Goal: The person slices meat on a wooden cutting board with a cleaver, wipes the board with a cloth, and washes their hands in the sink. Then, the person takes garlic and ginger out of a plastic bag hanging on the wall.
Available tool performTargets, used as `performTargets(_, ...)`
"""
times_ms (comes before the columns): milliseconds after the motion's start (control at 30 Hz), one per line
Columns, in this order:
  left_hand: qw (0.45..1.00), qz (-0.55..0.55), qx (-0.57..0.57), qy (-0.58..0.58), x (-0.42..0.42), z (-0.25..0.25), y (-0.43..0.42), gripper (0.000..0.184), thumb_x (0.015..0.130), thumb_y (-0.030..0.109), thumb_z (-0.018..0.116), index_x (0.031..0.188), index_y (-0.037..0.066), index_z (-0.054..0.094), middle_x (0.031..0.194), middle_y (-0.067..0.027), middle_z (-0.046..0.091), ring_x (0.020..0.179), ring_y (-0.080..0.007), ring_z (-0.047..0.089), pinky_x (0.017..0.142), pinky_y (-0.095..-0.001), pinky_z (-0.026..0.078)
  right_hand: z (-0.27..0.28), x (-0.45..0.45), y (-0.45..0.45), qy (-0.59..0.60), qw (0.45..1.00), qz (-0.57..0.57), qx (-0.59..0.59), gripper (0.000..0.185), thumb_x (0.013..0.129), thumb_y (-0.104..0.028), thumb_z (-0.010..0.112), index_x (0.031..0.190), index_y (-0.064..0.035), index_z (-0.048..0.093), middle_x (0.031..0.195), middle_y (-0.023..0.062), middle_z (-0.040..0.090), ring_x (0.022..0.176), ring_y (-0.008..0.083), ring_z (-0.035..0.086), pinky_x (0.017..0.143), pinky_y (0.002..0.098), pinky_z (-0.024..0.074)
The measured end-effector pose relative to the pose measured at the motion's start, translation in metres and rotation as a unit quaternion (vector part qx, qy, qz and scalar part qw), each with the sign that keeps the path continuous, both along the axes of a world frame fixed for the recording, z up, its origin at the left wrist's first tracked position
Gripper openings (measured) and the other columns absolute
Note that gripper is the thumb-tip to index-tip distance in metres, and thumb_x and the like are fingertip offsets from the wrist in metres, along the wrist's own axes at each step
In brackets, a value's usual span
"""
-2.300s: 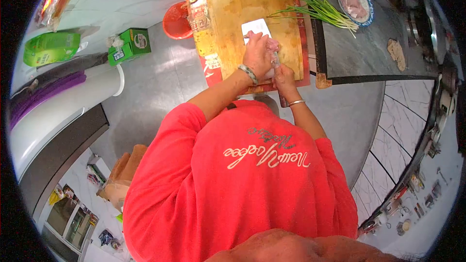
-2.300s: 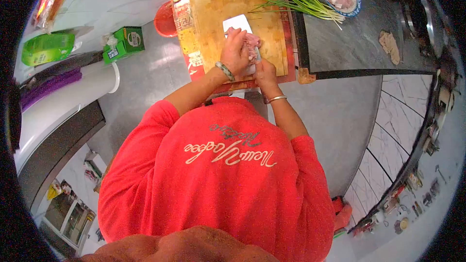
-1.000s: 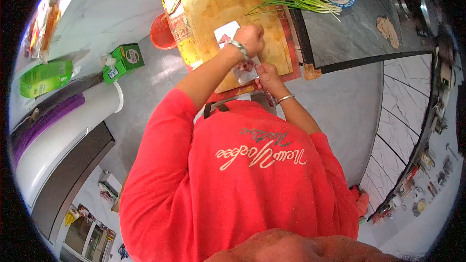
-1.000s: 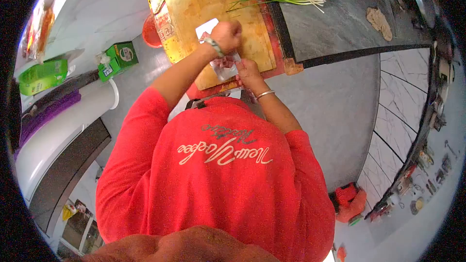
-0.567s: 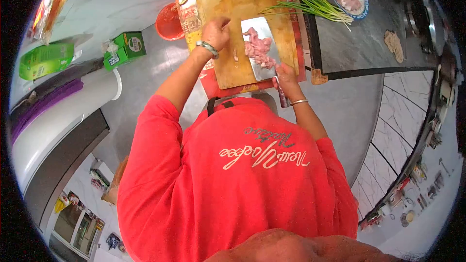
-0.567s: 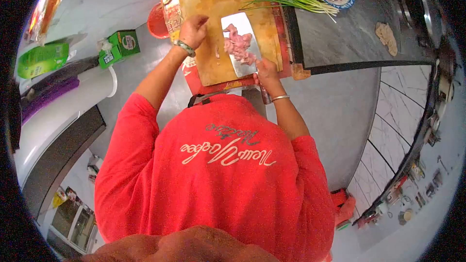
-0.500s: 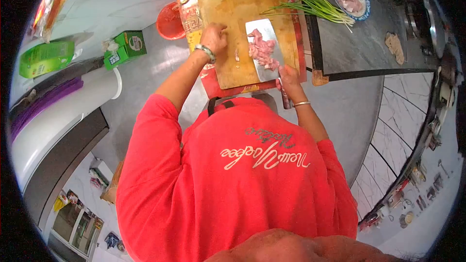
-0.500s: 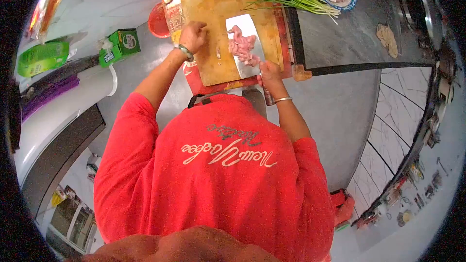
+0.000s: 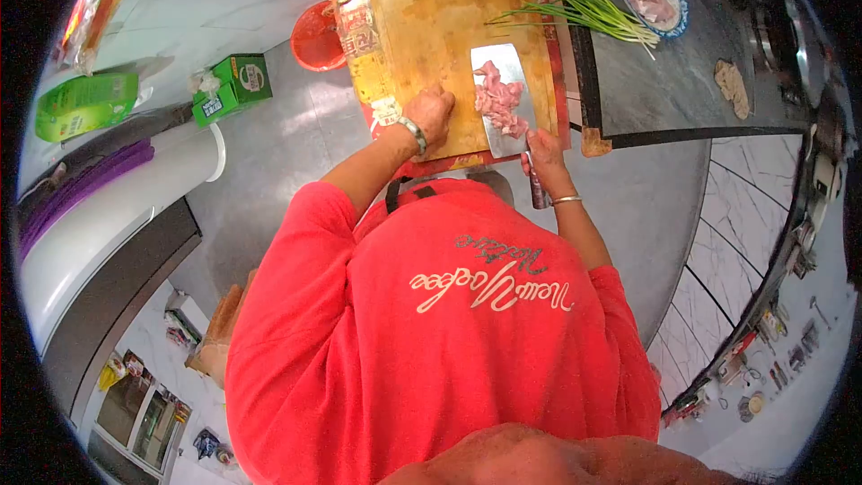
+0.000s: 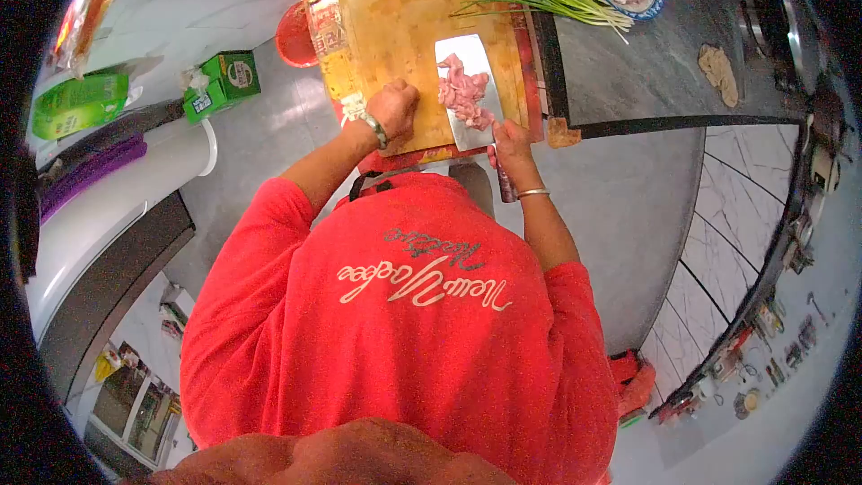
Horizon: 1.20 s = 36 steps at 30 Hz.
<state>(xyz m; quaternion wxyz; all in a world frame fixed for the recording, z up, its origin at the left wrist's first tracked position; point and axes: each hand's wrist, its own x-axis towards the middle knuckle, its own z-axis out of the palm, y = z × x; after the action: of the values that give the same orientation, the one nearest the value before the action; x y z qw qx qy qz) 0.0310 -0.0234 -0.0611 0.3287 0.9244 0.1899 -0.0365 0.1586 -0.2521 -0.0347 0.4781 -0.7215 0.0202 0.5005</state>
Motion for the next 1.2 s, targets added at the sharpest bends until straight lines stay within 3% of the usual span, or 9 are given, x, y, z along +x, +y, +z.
performTargets(67,1.0,-0.014,-0.007,-0.003,0.002,-0.004,0.007,0.012,0.074,0.008,0.053,0.084,0.003,0.056,0.084,-0.0223,0.054,0.079,-0.0405,0.054,0.069,-0.0454,0.046,-0.004,0.0,-0.001,-0.015,1.0,0.016,0.005,0.027,0.091,-0.03,0.047,0.075,-0.0081,0.044,0.053,0.0029,0.046,0.037,0.0108,0.044,0.033,0.0249,0.0364)
performTargets(233,0.989,0.14,0.014,-0.035,0.03,0.011,0.029,0.013,0.076,0.011,0.053,0.085,0.004,0.058,0.086,-0.0219,0.055,0.081,-0.0399,0.055,0.072,-0.0453,0.046,-0.008,-0.003,-0.002,-0.015,1.0,-0.003,0.013,0.027,0.091,-0.029,0.047,0.074,-0.008,0.044,0.053,0.003,0.046,0.038,0.0108,0.044,0.032,0.0253,0.0365)
performTargets(367,0.994,0.007,0.073,0.078,0.046,0.015,0.033,0.016,0.076,0.016,0.053,0.083,0.003,0.06,0.09,-0.0221,0.056,0.082,-0.0398,0.056,0.074,-0.0447,0.047,-0.003,-0.003,0.0,-0.027,1.0,0.002,0.013,0.028,0.091,-0.029,0.046,0.073,-0.008,0.043,0.053,0.0027,0.046,0.038,0.0103,0.044,0.033,0.0246,0.0368)
performTargets(600,0.997,0.065,0.028,0.012,0.067,-0.01,0.056,0.015,0.074,0.014,0.053,0.079,0.003,0.062,0.085,-0.0234,0.057,0.083,-0.0397,0.057,0.075,-0.0443,0.047,0.0,-0.002,-0.003,-0.023,1.0,0.005,0.011,0.027,0.091,-0.028,0.046,0.073,-0.0081,0.043,0.054,0.0022,0.046,0.038,0.0096,0.043,0.033,0.0238,0.0363)
performTargets(767,0.993,-0.042,0.083,0.072,0.075,-0.006,0.045,0.017,0.072,0.015,0.056,0.078,0.001,0.063,0.086,-0.0251,0.058,0.082,-0.0402,0.058,0.073,-0.0442,0.048,-0.005,0.0,-0.004,0.0,1.0,-0.012,0.014,0.026,0.091,-0.029,0.047,0.074,-0.0086,0.043,0.053,0.0022,0.046,0.038,0.0095,0.043,0.033,0.0239,0.0357)
performTargets(867,0.993,0.005,0.048,0.109,0.072,-0.002,0.052,0.017,0.072,0.015,0.056,0.078,0.001,0.063,0.081,-0.0231,0.061,0.076,-0.037,0.061,0.069,-0.0419,0.05,0.004,0.001,-0.003,-0.013,1.0,0.005,0.019,0.026,0.091,-0.028,0.047,0.075,-0.0086,0.043,0.053,0.0024,0.046,0.037,0.0096,0.042,0.032,0.0242,0.0349)
performTargets(933,0.989,0.143,-0.036,0.017,0.066,0.008,0.06,0.016,0.073,0.015,0.056,0.078,0.002,0.064,0.074,-0.02,0.063,0.07,-0.0325,0.063,0.066,-0.0391,0.05,-0.001,0.002,-0.005,-0.014,1.0,0.016,0.013,0.028,0.091,-0.031,0.046,0.075,-0.0084,0.045,0.053,0.0024,0.047,0.038,0.0098,0.044,0.033,0.0238,0.0354)
performTargets(1067,0.984,0.122,-0.106,-0.068,0.078,0.035,0.04,0.02,0.074,0.017,0.057,0.082,0.001,0.065,0.076,-0.019,0.064,0.073,-0.0279,0.065,0.067,-0.036,0.05,-0.001,0.002,-0.001,-0.005,0.999,0.034,0.01,0.03,0.091,-0.033,0.046,0.074,-0.0084,0.047,0.053,0.002,0.048,0.039,0.0097,0.045,0.034,0.0232,0.0355)
performTargets(1200,0.984,0.097,-0.15,-0.004,0.083,0.037,0.018,0.026,0.077,0.014,0.057,0.097,-0.002,0.064,0.086,-0.0205,0.065,0.082,-0.0272,0.065,0.073,-0.0322,0.05,-0.001,-0.002,0.002,-0.01,0.999,0.029,0.025,0.03,0.092,-0.033,0.045,0.074,-0.0083,0.047,0.053,0.0014,0.048,0.039,0.0092,0.045,0.034,0.0227,0.0354)
